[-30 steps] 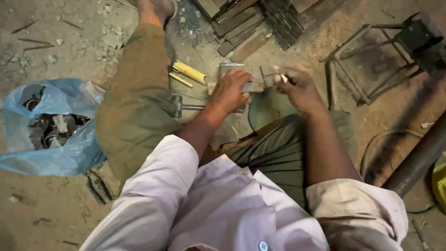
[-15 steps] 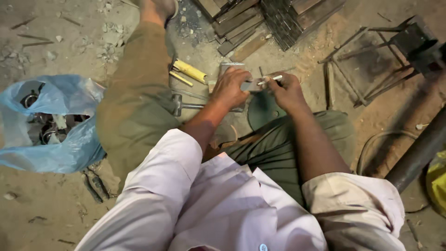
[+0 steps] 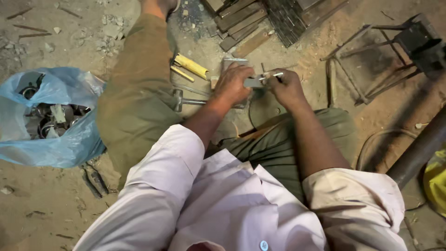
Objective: The person sits on the floor and uses a metal file to smooth the edges of rectangular metal bars. They hold the bar with one hand and file the edges with the other, occasionally flipping the bar to work on different sides. The person also uses a green grinding wheel to smooth the edges of the metal bars.
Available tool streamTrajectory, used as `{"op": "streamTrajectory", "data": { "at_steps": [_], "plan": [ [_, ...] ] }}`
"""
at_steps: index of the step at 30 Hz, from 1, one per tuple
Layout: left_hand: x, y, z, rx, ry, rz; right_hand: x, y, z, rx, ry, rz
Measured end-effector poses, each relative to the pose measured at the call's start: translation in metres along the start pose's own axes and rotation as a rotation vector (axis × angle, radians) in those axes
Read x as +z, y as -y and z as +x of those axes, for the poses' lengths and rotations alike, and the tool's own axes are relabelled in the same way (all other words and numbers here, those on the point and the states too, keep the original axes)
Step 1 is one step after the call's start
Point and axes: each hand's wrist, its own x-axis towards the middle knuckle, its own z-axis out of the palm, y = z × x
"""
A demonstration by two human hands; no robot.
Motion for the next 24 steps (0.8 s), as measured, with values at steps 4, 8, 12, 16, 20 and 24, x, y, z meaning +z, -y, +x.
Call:
{"op": "streamTrajectory", "data": {
  "at_steps": [4,8,12,16,20,24],
  "plan": [
    [-0.006,-0.005,0.0,0.019,0.022,0.02,0.002,-0.003,0.006,0.079,0.017,0.127],
    [-0.004,-0.005,0.002,-0.004,0.042,0.033,-0.008,-0.006,0.013,0.012,0.079,-0.064],
    [-0.003,0.0,0.002,0.052,0.011,0.035,-0.011,0.003,0.027,0.016,0.151,-0.139],
    [-0.003,-0.001,0.001,0.061,-0.005,-0.008,-0.009,0.031,0.029,-0.159,0.135,-0.542],
    [-0.01,-0.006,-0.002,0.037,0.007,-0.01,0.003,0.062,0.019,-0.127,0.1,-0.753],
    [-0.013,-0.013,0.001,0.086,-0.047,-0.061,0.011,0.07,0.007,-0.159,0.072,-0.787]
  ]
}}
